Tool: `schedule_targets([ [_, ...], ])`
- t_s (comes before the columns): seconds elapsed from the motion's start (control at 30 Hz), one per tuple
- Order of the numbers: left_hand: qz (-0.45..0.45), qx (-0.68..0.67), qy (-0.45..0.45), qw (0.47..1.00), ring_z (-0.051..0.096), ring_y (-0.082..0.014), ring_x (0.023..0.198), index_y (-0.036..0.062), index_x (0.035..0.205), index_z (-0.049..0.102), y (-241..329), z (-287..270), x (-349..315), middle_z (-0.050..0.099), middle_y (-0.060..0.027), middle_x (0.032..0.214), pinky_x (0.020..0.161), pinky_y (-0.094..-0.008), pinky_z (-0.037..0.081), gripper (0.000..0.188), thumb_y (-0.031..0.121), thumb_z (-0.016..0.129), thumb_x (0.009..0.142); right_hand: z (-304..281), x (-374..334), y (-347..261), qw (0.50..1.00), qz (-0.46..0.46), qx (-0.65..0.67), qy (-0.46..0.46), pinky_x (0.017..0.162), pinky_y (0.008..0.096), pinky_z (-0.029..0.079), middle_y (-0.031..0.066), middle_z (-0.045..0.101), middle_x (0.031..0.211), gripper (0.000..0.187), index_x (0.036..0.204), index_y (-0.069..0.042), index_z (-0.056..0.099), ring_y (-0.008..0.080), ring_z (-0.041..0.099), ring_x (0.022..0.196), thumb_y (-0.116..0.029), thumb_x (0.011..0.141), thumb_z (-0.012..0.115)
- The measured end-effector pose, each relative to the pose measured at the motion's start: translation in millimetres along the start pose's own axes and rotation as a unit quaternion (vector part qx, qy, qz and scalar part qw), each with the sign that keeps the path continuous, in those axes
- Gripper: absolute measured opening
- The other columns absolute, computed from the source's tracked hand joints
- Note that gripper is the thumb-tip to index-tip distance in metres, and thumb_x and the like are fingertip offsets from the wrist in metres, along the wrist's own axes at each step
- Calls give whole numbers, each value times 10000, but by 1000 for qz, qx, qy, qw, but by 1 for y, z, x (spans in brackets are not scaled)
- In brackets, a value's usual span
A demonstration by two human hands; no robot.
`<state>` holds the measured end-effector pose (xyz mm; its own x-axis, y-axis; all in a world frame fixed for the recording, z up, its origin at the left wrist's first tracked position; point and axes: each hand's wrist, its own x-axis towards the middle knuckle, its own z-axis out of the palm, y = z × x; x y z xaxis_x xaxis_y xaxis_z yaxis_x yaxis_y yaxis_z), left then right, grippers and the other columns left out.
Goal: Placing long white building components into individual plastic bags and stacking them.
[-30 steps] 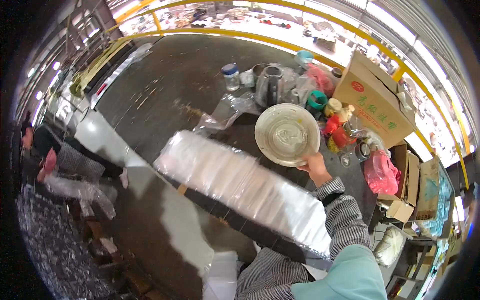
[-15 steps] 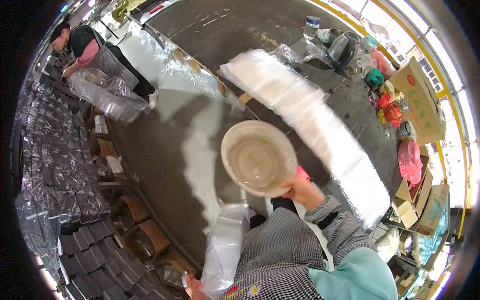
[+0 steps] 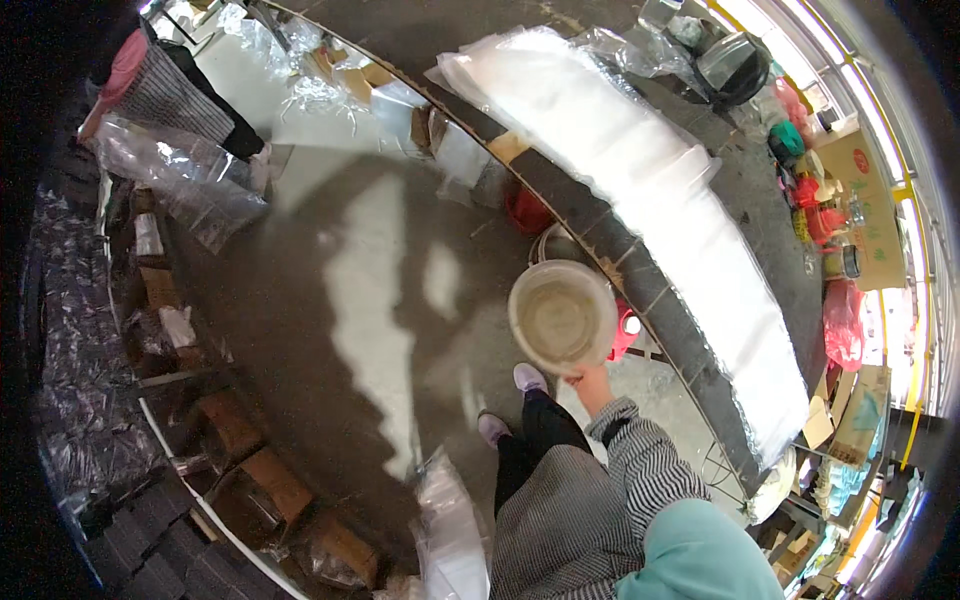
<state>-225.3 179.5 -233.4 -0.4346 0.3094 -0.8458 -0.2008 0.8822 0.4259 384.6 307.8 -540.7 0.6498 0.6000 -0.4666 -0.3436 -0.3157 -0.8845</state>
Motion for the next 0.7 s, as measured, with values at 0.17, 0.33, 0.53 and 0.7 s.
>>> schedule_targets([
  [0.17, -18, 17, -25, 999, 414, -87, 592, 87, 1117, 606, -2, 42, 38, 437, 30, 677, 551, -266, 374, 249, 312, 563, 1018, -87, 138, 7, 881, -176, -436, 59, 768, 463, 567, 115, 707, 1093, 260, 1143, -41, 654, 349, 698, 954, -93, 898, 585],
  [0.33, -30, 24, -29, 999, 419, -95, 605, 94, 1129, 598, -5, 71, 57, 444, 24, 693, 561, -274, 381, 253, 318, 553, 1022, -92, 261, -66, 462, 40, -857, 224, 904, 420, 509, 75, 758, 1013, 270, 1000, -115, 773, 246, 697, 1019, -264, 934, 558],
  [0.53, -44, 39, 36, 998, 424, -104, 620, 101, 1143, 590, -2, 58, 43, 453, 17, 713, 573, -283, 389, 258, 326, 541, 1026, 67, 259, -152, 690, 212, -689, 57, 1145, 465, 366, 245, 134, 1635, 748, 1600, -144, -26, 377, 416, 1408, -108, 983, 396],
  [0.7, -37, 30, 26, 999, 429, -112, 633, 108, 1155, 583, 7, 62, 48, 460, 12, 729, 583, -291, 396, 262, 332, 532, 1030, 90, 236, -164, 692, 30, -717, 77, 1128, 479, 392, 248, 36, 1645, 794, 1600, -141, 1, 449, 452, 1356, 6, 924, 391],
])
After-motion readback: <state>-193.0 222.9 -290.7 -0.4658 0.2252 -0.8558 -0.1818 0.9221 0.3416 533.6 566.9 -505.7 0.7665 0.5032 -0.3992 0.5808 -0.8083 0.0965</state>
